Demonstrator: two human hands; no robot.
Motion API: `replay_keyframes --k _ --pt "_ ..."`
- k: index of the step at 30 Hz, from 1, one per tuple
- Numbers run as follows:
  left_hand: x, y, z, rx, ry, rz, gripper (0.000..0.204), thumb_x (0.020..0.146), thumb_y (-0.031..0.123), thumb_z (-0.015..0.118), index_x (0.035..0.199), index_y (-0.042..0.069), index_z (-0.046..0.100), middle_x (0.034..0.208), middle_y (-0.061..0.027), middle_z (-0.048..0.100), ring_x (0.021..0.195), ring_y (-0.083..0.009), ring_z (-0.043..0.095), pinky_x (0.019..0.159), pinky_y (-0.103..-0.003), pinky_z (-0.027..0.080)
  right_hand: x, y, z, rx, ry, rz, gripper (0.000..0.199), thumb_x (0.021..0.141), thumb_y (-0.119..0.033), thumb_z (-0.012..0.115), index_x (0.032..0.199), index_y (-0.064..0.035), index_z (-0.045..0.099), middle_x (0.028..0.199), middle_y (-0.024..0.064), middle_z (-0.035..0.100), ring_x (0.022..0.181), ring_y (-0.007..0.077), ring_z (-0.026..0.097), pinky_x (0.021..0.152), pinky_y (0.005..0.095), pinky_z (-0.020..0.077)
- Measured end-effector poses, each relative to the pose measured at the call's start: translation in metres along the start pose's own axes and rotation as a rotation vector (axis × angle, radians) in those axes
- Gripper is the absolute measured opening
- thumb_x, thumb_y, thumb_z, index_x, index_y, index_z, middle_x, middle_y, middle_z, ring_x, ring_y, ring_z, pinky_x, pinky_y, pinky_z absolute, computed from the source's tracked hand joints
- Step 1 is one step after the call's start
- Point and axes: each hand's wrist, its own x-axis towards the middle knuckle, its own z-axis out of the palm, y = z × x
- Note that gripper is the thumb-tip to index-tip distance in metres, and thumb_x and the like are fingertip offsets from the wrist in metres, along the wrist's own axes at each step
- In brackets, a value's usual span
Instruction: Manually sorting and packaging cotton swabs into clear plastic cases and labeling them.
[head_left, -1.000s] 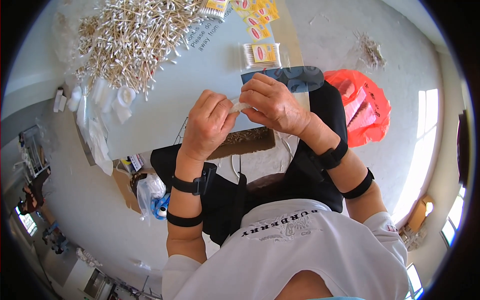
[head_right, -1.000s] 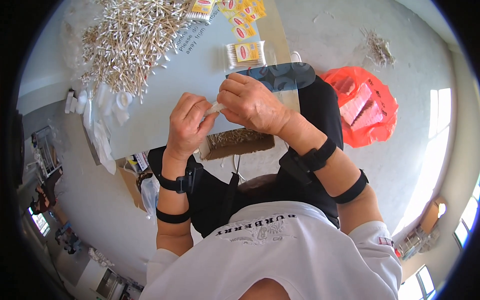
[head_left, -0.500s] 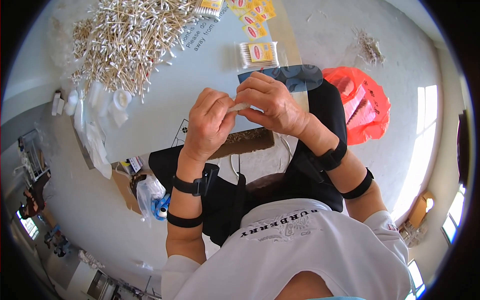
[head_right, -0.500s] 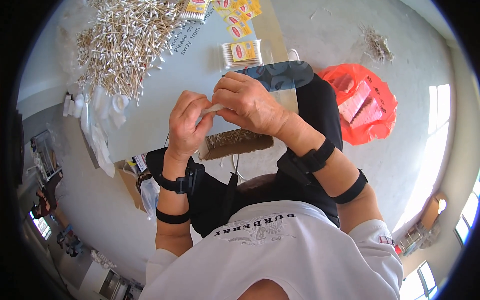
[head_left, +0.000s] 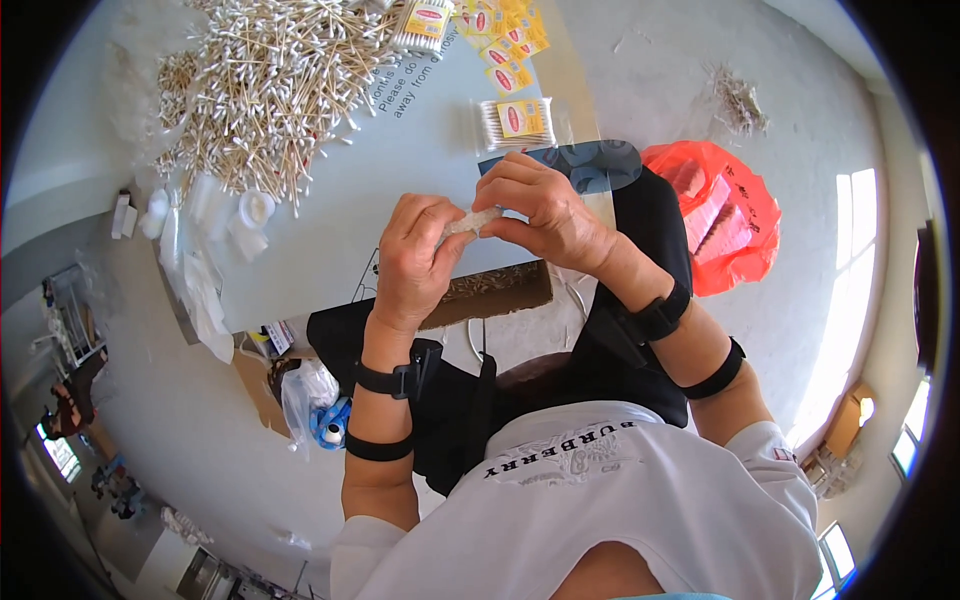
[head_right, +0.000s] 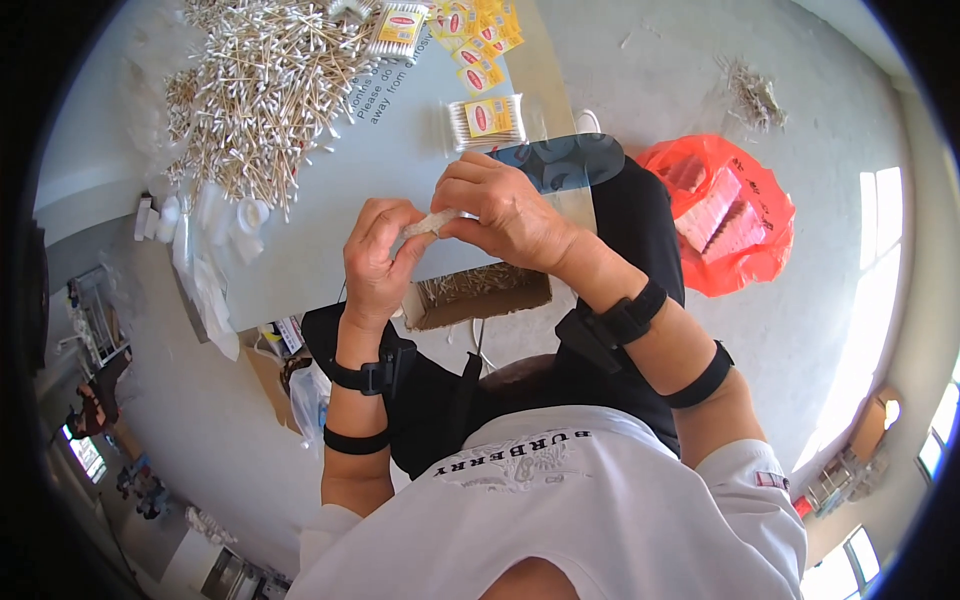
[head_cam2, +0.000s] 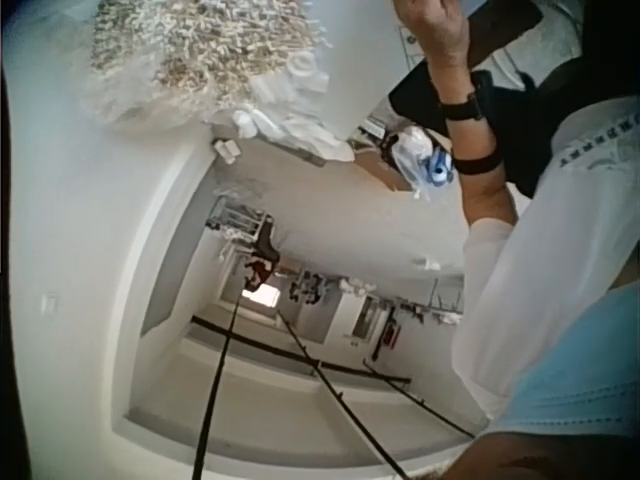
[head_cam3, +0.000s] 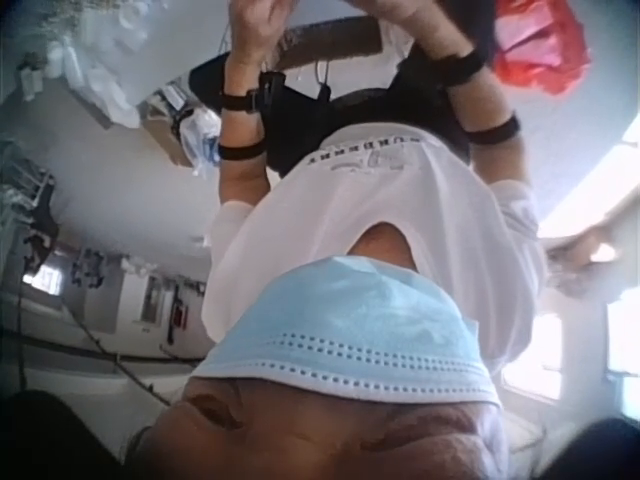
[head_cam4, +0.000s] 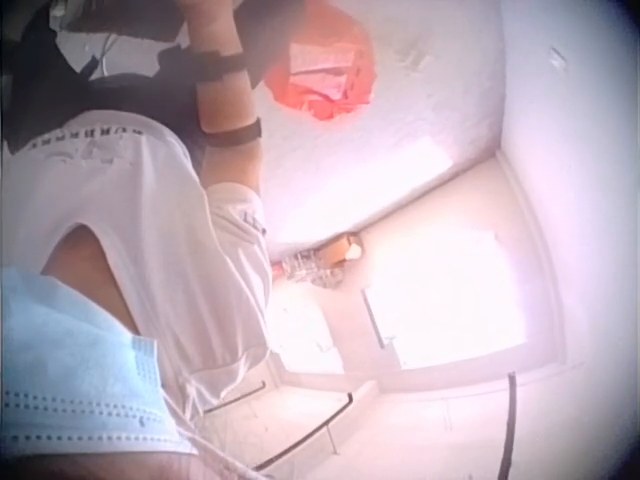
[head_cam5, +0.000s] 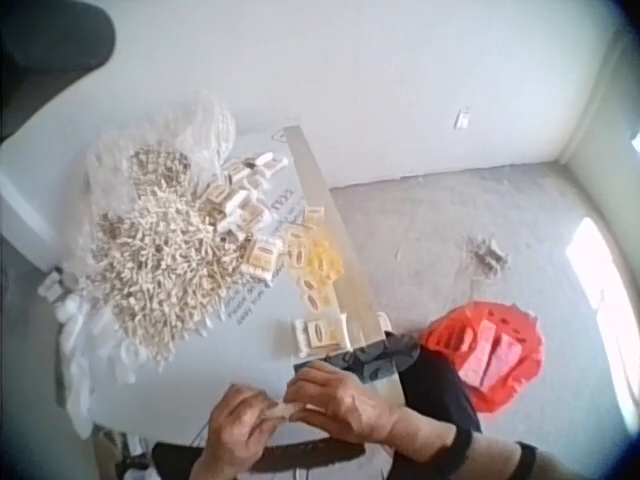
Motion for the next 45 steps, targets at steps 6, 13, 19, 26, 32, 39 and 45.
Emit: replay_keyframes --k 6,13,19,26,32,39,45 --pt "-0.006 0.004 0.001 -0.301 0.070 -0.270 0.024 0.071 -0.002 0.074 0.092 0.004 0.063 0.093 -0.0061 0.061 0.086 -0.0201 0.059 0.070 -0.030 0.047 -0.005 -0.014 0.001 0.313 0.010 0.392 0.022 0.074 -0.006 0.076 0.094 -0.0047 0.068 0.095 0.0055 0.060 0.089 0.0199 0.057 0.079 0.0321 0.0462" --pt "-0.005 0.005 0.004 -0.181 0.051 -0.126 0.019 0.072 0.002 0.074 0.088 0.004 0.064 0.087 -0.0060 0.060 0.080 -0.0231 0.057 0.068 -0.032 0.047 -0.012 -0.002 0.007 0.031 0.085 0.053 0.021 0.074 -0.007 0.076 0.092 -0.0052 0.067 0.095 0.0078 0.060 0.087 0.0253 0.057 0.076 0.0334 0.0471" --pt "-0.001 0.005 0.001 0.062 0.045 0.024 0.027 0.066 0.003 0.077 0.089 0.004 0.063 0.090 -0.0072 0.060 0.081 -0.0280 0.057 0.070 -0.036 0.048 -0.010 -0.002 0.004 -0.013 0.083 -0.008 0.026 0.072 -0.008 0.076 0.095 -0.0032 0.065 0.096 0.0097 0.060 0.088 0.0288 0.056 0.078 0.0361 0.0478" --pt "0.003 0.011 -0.001 0.139 0.014 0.073 0.034 0.059 0.004 0.080 0.089 0.003 0.062 0.091 -0.0060 0.060 0.083 -0.0271 0.058 0.071 -0.037 0.048 -0.010 -0.004 0.001 -0.118 0.077 -0.065 0.032 0.067 -0.006 0.076 0.097 -0.0027 0.063 0.096 0.0106 0.060 0.087 0.0294 0.057 0.075 0.0372 0.0497" --pt "0.003 0.006 0.002 0.156 0.004 0.119 0.032 0.060 0.000 0.078 0.087 0.002 0.062 0.089 -0.0071 0.060 0.082 -0.0271 0.058 0.071 -0.037 0.049 -0.006 -0.006 0.002 -0.183 0.072 -0.167 0.030 0.066 -0.001 0.074 0.093 -0.0013 0.063 0.093 0.0114 0.060 0.082 0.0302 0.057 0.071 0.0378 0.0502" --pt "0.000 0.007 0.005 0.119 0.064 0.095 0.035 0.063 -0.002 0.077 0.094 0.002 0.061 0.090 -0.0087 0.060 0.081 -0.0285 0.057 0.070 -0.038 0.049 -0.008 -0.005 0.002 -0.087 0.093 -0.092 0.031 0.067 0.000 0.074 0.095 -0.0012 0.063 0.093 0.0114 0.061 0.084 0.0304 0.057 0.073 0.0370 0.0496" --pt "0.004 0.014 0.004 0.030 0.080 0.049 0.040 0.062 0.002 0.080 0.098 0.004 0.062 0.093 -0.0084 0.061 0.083 -0.0282 0.058 0.070 -0.037 0.049 -0.011 -0.006 0.003 -0.029 0.092 0.019 0.031 0.069 -0.004 0.075 0.098 -0.0029 0.063 0.095 0.0095 0.062 0.087 0.0300 0.057 0.077 0.0371 0.0488"
